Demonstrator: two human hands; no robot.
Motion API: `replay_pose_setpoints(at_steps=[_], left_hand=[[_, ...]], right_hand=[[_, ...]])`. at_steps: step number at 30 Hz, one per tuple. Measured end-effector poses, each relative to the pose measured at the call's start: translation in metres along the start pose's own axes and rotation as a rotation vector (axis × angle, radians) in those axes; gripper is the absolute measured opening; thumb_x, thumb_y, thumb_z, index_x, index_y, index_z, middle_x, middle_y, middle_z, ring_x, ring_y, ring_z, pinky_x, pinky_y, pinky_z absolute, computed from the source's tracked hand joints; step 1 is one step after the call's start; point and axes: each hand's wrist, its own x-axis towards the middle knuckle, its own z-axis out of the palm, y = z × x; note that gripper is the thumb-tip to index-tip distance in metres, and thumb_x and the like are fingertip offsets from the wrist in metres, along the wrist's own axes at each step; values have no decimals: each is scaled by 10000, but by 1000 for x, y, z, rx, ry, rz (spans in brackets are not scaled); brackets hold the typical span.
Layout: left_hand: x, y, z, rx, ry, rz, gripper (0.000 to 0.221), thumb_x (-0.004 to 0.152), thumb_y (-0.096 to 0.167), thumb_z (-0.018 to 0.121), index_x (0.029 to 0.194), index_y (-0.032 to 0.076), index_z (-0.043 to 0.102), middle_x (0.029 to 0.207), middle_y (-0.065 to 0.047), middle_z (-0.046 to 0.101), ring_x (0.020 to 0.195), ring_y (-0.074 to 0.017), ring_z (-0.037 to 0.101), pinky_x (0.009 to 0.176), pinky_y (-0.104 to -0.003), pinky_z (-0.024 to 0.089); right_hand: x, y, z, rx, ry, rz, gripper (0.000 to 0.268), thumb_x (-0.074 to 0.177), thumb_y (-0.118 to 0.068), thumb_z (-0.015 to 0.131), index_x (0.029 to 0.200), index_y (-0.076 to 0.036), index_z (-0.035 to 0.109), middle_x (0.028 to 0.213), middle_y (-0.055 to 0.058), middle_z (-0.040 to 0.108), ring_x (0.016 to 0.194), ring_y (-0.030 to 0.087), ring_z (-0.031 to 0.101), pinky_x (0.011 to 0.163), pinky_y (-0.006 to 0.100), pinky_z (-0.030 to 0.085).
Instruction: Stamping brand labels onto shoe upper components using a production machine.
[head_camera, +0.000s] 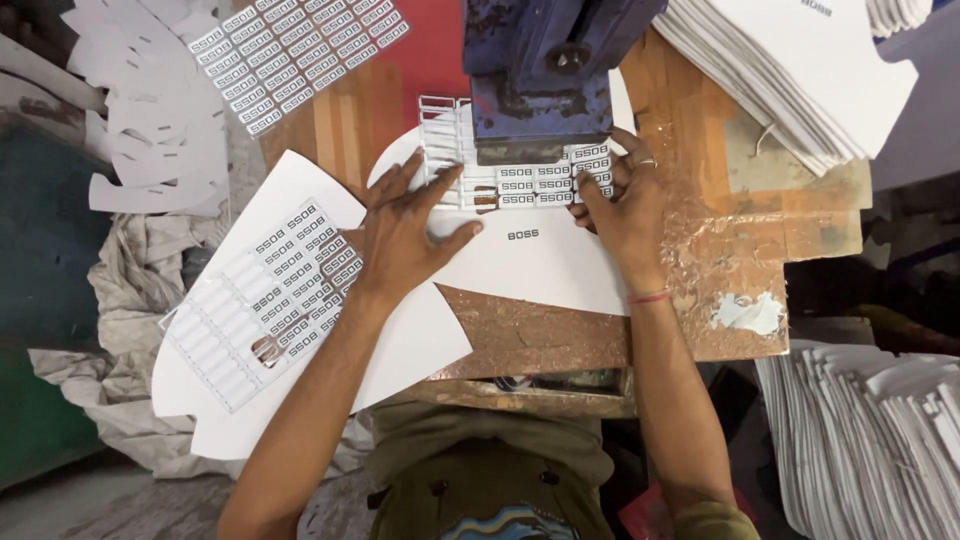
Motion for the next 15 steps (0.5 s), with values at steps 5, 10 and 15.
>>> replay_pose_setpoints(at_steps=[5,10,15], left_hand=[[-10,11,-46,32,-94,42,668,932,409,780,1494,98,596,1316,-199,688,1437,-384,455,1180,-554,326],[-60,-52,-143,72,-153,-167,723,889,340,812,1535,123,570,1453,-252,573,1089,-363,558,1061,-507,444],[-132,-60,-204,-33,-280,-806,769,746,172,836,1479,246,618,1463,-118,617,1191,-285,662,951,-478,554]], right_hand=[[-26,-9,-16,-68,-57,-81,435,975,53,653,1360,100,455,1063,153,759,685,139,726,520,240,586],[-87,-1,-58,-306,-24,9,456,935,-17,693,1374,52,591,844,102,739,640,110,686,505,230,516],[-126,5,-79,-488,-80,-296,65,981,-19,688,991,-58,638,777,103,737,881,190,765,906,405,616]])
